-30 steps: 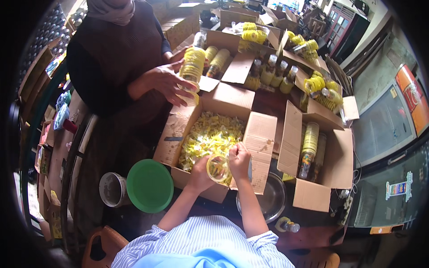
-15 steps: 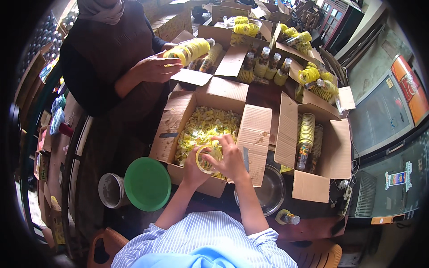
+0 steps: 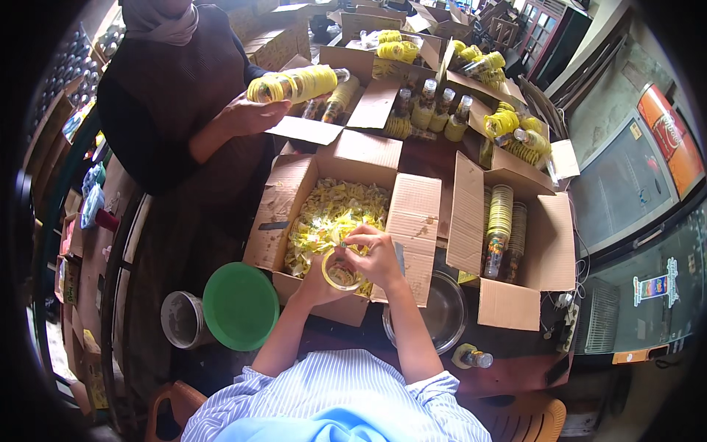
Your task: The person uses a knife to cut yellow plastic rings from a roll, dropping the cut pieces into a cardboard box. Another person nearby also cuts similar rings and places them into the same box. The camera wearer occasionally picks up and stacks the plastic rolls.
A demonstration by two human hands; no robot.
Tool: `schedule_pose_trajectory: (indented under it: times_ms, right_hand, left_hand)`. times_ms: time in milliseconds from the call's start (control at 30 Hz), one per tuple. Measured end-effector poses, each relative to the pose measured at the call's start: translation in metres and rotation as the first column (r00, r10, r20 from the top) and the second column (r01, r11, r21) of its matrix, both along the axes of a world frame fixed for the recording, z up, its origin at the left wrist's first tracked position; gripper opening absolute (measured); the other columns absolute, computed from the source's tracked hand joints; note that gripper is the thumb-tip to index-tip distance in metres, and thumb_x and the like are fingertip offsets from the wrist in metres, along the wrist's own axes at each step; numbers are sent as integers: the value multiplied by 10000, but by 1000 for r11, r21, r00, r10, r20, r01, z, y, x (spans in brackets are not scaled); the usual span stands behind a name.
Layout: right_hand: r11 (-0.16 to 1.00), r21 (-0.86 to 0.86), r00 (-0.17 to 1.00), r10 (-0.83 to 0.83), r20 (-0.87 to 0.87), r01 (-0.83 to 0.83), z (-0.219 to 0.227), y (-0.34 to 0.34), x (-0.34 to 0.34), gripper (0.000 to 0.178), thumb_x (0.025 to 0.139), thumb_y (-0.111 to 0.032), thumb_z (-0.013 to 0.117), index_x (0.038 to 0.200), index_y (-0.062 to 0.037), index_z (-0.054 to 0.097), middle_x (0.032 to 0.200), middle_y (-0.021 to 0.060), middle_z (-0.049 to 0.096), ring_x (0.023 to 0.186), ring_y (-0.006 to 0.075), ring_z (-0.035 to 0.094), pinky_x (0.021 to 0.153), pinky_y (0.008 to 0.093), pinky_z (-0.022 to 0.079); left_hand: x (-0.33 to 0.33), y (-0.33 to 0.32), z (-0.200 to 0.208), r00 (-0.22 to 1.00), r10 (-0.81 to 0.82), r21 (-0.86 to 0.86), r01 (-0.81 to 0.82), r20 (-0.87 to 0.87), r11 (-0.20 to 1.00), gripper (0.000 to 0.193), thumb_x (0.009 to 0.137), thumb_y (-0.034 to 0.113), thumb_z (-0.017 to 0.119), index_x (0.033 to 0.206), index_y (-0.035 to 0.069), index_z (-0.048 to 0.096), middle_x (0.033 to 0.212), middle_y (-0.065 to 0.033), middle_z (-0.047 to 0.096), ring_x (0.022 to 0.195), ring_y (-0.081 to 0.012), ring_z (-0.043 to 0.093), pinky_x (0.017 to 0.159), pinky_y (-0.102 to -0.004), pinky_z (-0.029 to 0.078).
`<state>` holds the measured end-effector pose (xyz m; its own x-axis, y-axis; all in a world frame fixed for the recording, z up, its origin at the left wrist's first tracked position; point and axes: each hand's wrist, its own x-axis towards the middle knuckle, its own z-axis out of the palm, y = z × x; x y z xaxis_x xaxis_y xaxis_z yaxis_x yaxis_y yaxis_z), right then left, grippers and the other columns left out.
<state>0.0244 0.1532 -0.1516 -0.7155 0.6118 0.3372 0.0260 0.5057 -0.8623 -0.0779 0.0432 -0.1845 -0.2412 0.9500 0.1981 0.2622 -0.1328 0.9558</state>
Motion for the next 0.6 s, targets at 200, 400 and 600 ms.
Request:
schedule_pose_trajectory:
  times_ms: [200, 400, 600]
  right_hand:
    - [989, -67, 991, -131, 10, 131, -1, -6, -7, 118, 707, -105, 699, 703, 6, 660, 615, 68, 546, 547, 117, 486, 480, 268, 364]
    - [900, -77, 893, -435, -117, 428, -37, 10, -17, 171, 727, -106, 695, 645, 23, 617, 542, 70, 481, 481, 119, 423, 450, 287, 322]
    - [849, -13, 834, -521, -184, 528, 12, 50, 14, 117, 834, -72, 565, 761, 20, 562, 609, 57, 520, 515, 87, 454, 479, 252, 383]
  left_hand:
    - [4, 4, 4, 994, 103, 41, -101, -44, 994, 387, 590, 125, 745, 895, 16, 533, 767, -64, 603, 698, -142, 603, 651, -274, 488]
    - [13, 4, -8, 971, 171, 77, -160, -168, 984, 370, 574, 111, 762, 857, 34, 537, 765, -50, 593, 683, -133, 592, 628, -265, 478]
    - [2, -12, -2, 965, 257, 179, -243, -58, 953, 386, 591, 100, 764, 898, 44, 538, 794, -57, 588, 730, -181, 603, 678, -299, 487]
